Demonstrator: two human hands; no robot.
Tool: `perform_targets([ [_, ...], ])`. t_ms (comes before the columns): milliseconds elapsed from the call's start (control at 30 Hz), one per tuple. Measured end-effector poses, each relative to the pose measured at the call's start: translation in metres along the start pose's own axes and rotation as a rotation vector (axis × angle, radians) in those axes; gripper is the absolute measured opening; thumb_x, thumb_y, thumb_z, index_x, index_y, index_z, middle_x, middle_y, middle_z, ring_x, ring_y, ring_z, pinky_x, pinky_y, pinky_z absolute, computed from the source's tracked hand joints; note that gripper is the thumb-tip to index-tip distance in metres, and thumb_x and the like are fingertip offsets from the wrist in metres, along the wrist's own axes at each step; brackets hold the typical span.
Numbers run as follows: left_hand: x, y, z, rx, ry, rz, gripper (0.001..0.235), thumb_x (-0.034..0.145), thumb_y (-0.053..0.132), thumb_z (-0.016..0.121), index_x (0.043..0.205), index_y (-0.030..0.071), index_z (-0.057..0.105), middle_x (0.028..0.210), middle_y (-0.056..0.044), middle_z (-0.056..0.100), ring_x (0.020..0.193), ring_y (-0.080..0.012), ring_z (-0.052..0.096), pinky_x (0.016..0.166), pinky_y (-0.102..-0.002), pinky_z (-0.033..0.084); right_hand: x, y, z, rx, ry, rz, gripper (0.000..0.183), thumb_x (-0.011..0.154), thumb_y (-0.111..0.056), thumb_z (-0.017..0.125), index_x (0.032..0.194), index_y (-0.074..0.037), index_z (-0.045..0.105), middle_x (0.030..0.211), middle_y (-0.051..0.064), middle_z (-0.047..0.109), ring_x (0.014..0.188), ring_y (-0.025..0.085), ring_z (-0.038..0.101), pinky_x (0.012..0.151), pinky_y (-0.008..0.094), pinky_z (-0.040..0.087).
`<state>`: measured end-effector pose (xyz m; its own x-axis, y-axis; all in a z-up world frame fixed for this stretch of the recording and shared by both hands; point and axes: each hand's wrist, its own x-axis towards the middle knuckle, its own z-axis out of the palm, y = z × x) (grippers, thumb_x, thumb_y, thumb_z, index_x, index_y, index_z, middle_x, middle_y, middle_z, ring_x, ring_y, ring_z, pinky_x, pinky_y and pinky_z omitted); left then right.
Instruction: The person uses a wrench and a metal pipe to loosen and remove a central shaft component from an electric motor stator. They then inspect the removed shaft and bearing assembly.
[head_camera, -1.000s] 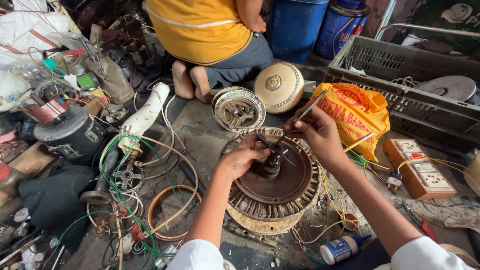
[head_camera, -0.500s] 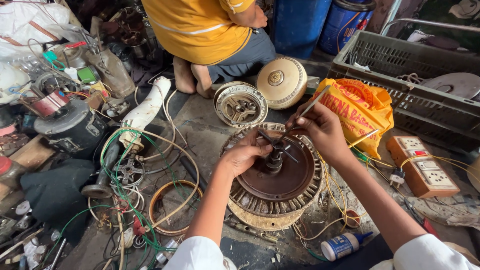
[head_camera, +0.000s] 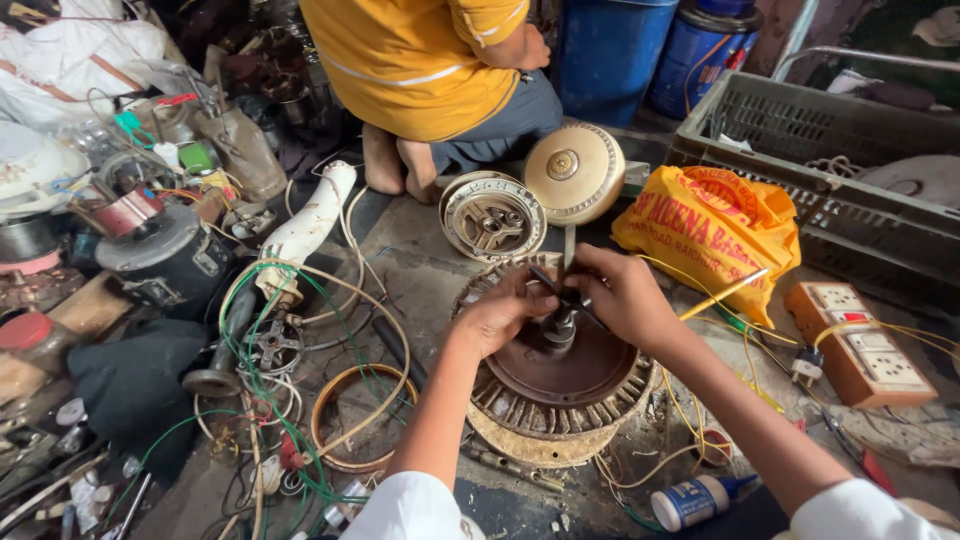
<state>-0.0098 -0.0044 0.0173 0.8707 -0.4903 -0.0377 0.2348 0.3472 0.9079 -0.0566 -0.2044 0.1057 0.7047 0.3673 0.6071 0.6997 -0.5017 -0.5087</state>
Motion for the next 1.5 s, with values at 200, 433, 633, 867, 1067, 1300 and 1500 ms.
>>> perform_targets([
  [200, -0.006, -0.001, 0.000, -0.053, -0.050, -0.011, 0.064, 0.079, 0.005, 0.082, 0.135, 0.010, 0.051, 0.119, -0.005, 0.069, 0.116, -0.0199, 0.064, 0.102, -0.036, 0.050, -0.010, 0.021, 0.008, 0.177, 0.019, 0.272, 0.015, 0.090, 0.001, 0.070, 0.104, -0.001, 0.069, 0.090, 0.008, 0.073, 0.082, 0.013, 0.065, 0.077, 0.030, 0.054],
  [433, -0.005, -0.001, -0.004, -0.047, -0.075, -0.016, 0.057, 0.086, 0.005, 0.079, 0.135, 0.005, 0.050, 0.118, -0.007, 0.068, 0.116, -0.0204, 0.063, 0.105, -0.035, 0.048, -0.003, 0.025, 0.003, 0.368, -0.007, 0.368, 0.012, 0.094, 0.000, 0.066, 0.104, -0.001, 0.071, 0.092, 0.007, 0.075, 0.085, 0.010, 0.067, 0.080, 0.029, 0.056],
  [633, -0.004, 0.000, -0.006, -0.035, -0.068, -0.042, 0.053, 0.086, 0.003, 0.077, 0.132, 0.007, 0.052, 0.117, -0.004, 0.069, 0.113, -0.0169, 0.064, 0.101, -0.032, 0.051, -0.001, 0.007, -0.001, 0.116, -0.119, 0.199, 0.021, 0.083, 0.002, 0.070, 0.104, 0.000, 0.072, 0.089, 0.014, 0.076, 0.079, 0.019, 0.072, 0.077, 0.033, 0.056],
  [867, -0.002, -0.005, -0.012, -0.007, -0.167, -0.025, 0.046, 0.088, -0.004, 0.078, 0.128, 0.004, 0.057, 0.107, -0.002, 0.065, 0.107, -0.0162, 0.064, 0.100, -0.032, 0.053, -0.001, 0.001, -0.002, 0.012, -0.127, 0.104, 0.019, 0.081, -0.004, 0.078, 0.100, 0.000, 0.075, 0.094, 0.016, 0.072, 0.085, 0.026, 0.071, 0.079, 0.037, 0.055],
  [1067, 0.000, -0.008, -0.014, 0.148, -0.149, 0.011, 0.049, 0.081, -0.005, 0.084, 0.122, 0.003, 0.060, 0.097, 0.003, 0.055, 0.097, -0.0127, 0.061, 0.097, -0.030, 0.055, 0.004, -0.018, -0.004, 0.000, -0.046, 0.207, 0.040, 0.080, -0.015, 0.086, 0.113, 0.001, 0.070, 0.096, 0.015, 0.074, 0.083, 0.021, 0.073, 0.076, 0.035, 0.056],
  [1300, -0.018, 0.006, 0.017, 0.935, -0.019, 0.146, 0.062, 0.062, 0.017, 0.095, 0.111, 0.001, 0.061, 0.105, -0.010, 0.069, 0.100, -0.0230, 0.069, 0.092, -0.035, 0.054, 0.006, -0.037, -0.003, 0.053, 0.142, 0.172, 0.036, 0.086, -0.009, 0.077, 0.120, 0.000, 0.066, 0.093, 0.013, 0.077, 0.084, 0.019, 0.078, 0.077, 0.032, 0.060],
  [1500, -0.043, 0.014, 0.044, 1.198, 0.115, 0.099, 0.047, 0.066, 0.022, 0.089, 0.104, 0.001, 0.072, 0.108, -0.019, 0.073, 0.101, -0.0322, 0.070, 0.089, -0.039, 0.053, 0.008, -0.033, -0.001, -0.061, 0.128, 0.138, 0.036, 0.088, -0.010, 0.077, 0.121, -0.001, 0.069, 0.092, 0.017, 0.077, 0.084, 0.024, 0.078, 0.076, 0.034, 0.059],
])
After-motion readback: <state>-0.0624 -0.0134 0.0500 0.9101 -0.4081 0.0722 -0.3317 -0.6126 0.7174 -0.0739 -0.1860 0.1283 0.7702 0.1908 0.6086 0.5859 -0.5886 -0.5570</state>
